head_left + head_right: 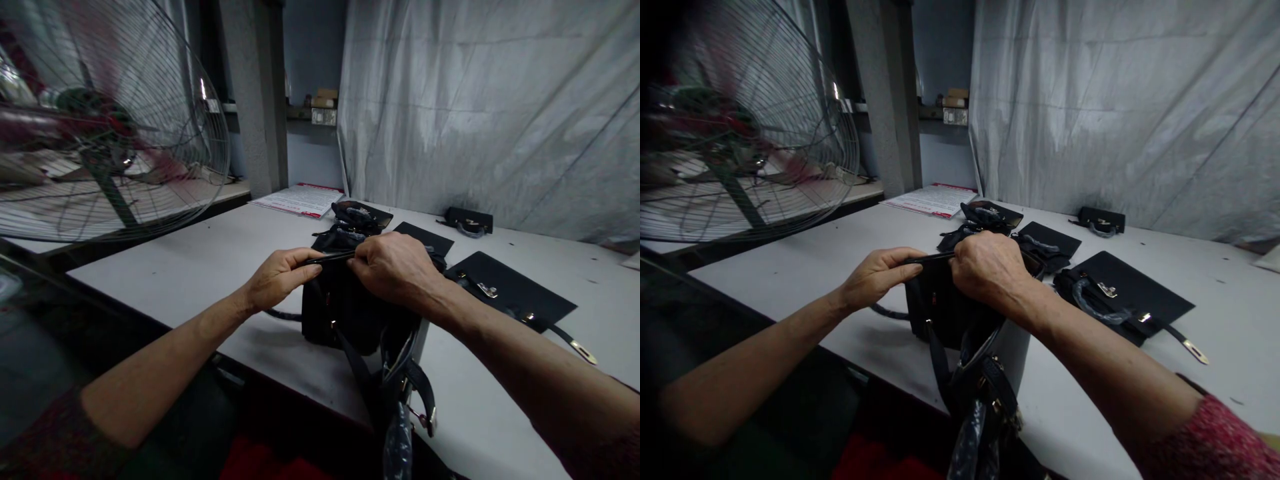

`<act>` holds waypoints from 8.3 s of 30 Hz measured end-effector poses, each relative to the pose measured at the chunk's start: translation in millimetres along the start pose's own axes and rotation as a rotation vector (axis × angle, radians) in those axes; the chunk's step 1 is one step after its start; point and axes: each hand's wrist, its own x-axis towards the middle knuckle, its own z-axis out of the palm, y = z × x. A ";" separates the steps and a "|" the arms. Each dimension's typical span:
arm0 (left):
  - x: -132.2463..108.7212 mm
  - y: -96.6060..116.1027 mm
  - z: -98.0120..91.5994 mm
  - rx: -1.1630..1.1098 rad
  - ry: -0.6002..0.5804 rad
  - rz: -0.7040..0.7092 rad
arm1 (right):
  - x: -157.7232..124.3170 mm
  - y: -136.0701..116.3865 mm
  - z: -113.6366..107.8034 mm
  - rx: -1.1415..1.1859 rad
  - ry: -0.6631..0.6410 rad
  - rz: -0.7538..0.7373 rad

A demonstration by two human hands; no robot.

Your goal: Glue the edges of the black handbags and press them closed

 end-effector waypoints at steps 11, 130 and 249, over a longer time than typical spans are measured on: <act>-0.3 1.7 3.1 0.050 0.016 -0.002 | 1.1 -1.4 1.8 -0.024 0.043 -0.012; 62.8 62.8 32.7 0.538 -0.287 -0.138 | -12.0 84.4 11.3 0.183 0.114 0.118; 116.9 50.3 47.6 0.608 -0.085 0.022 | 17.2 73.2 30.6 0.180 0.243 0.021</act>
